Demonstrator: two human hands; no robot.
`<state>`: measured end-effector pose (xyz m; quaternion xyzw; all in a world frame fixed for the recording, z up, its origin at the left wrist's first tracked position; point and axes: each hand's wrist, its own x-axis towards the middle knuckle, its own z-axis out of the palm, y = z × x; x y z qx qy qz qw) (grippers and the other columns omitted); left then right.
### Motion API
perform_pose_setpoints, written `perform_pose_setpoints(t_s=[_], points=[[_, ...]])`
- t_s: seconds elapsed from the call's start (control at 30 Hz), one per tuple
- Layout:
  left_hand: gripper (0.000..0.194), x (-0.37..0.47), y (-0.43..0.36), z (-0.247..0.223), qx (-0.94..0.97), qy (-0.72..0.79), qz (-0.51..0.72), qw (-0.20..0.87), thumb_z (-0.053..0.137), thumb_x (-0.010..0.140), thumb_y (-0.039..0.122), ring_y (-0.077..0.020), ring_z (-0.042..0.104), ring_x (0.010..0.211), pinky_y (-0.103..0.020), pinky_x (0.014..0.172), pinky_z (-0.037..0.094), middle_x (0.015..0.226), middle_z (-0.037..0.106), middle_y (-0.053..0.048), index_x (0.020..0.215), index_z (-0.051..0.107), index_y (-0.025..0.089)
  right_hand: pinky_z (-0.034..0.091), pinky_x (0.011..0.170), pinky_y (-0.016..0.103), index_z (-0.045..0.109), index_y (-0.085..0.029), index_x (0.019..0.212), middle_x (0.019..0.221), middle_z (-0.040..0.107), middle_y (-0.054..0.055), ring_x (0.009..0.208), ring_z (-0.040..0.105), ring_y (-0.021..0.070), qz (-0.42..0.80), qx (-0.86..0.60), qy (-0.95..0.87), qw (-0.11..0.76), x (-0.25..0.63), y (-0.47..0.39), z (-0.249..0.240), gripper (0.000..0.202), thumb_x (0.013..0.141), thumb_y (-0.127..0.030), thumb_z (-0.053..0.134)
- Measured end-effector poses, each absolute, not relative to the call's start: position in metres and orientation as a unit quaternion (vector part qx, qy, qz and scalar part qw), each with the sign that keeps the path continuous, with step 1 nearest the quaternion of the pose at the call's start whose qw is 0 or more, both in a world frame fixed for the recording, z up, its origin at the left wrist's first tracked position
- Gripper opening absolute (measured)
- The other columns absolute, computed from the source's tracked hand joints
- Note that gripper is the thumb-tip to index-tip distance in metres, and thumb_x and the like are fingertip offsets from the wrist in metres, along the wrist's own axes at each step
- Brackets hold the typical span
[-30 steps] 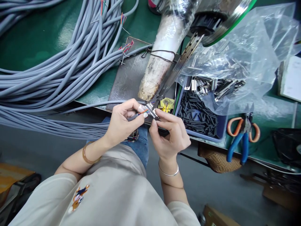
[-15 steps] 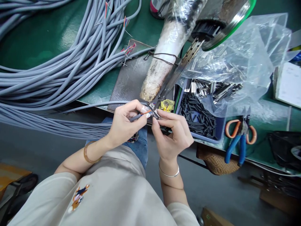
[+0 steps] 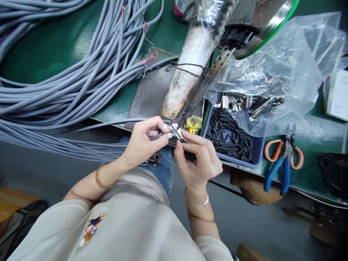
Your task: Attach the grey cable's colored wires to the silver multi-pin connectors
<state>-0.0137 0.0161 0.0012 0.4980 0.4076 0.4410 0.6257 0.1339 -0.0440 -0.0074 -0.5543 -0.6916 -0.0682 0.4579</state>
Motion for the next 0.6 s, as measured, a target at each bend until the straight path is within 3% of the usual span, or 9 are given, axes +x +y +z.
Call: perform_pose_setpoints(t_s=[0.17,0.3,0.4,0.53,0.57,0.6], points=[[0.016,-0.015,0.015,0.004,0.482,0.406,0.426,0.649,0.076,0.069,0.014,-0.0039,0.05,0.056,-0.015,0.049,0.037,0.073,0.065,0.0,0.074,0.061,0.015,0.063,0.075,0.021,0.063,-0.022,0.087,0.103,0.081,0.003,0.085,0.078,0.0124,-0.079,-0.554,-0.685,0.466,0.136,-0.049,-0.007,0.02,0.085,-0.009,0.078],[0.018,-0.02,0.011,0.008,0.464,0.358,0.425,0.689,0.07,0.068,0.008,-0.0014,0.046,0.049,-0.014,0.046,0.036,0.072,0.066,0.003,0.085,0.064,0.015,0.064,0.071,0.023,0.063,-0.022,0.087,0.097,0.08,0.0,0.087,0.078,0.0135,0.046,-0.588,-0.633,0.502,0.134,-0.052,-0.004,0.015,0.088,-0.011,0.074],[0.016,-0.025,0.009,0.007,0.439,0.34,0.411,0.723,0.066,0.067,0.009,-0.0015,0.044,0.044,-0.015,0.043,0.036,0.068,0.067,0.003,0.081,0.063,0.016,0.062,0.064,0.022,0.065,-0.023,0.093,0.094,0.079,-0.001,0.082,0.078,0.0134,0.103,-0.609,-0.587,0.524,0.135,-0.052,-0.005,0.011,0.091,-0.013,0.07],[0.013,-0.029,0.009,0.004,0.37,0.339,0.395,0.77,0.066,0.063,0.011,-0.0025,0.043,0.039,-0.018,0.039,0.031,0.068,0.069,0.001,0.074,0.061,0.016,0.049,0.045,0.022,0.07,-0.025,0.089,0.066,0.065,-0.007,0.049,0.06,0.0089,-0.062,-0.568,-0.546,0.613,0.152,-0.068,-0.007,0.007,0.091,-0.019,0.071],[0.011,-0.029,0.009,0.004,0.348,0.337,0.392,0.782,0.065,0.061,0.011,-0.0028,0.043,0.039,-0.018,0.038,0.028,0.066,0.067,0.001,0.071,0.061,0.016,0.048,0.045,0.025,0.069,-0.026,0.083,0.059,0.057,-0.007,0.047,0.056,0.0099,-0.13,-0.535,-0.533,0.642,0.158,-0.078,-0.006,0.009,0.091,-0.025,0.073],[0.01,-0.03,0.01,0.003,0.326,0.334,0.388,0.795,0.063,0.059,0.011,-0.0034,0.043,0.04,-0.018,0.037,0.026,0.065,0.065,0.001,0.067,0.06,0.016,0.05,0.046,0.028,0.067,-0.028,0.085,0.056,0.052,-0.008,0.044,0.051,0.0106,-0.111,-0.537,-0.565,0.617,0.164,-0.089,-0.004,0.009,0.092,-0.032,0.071]])
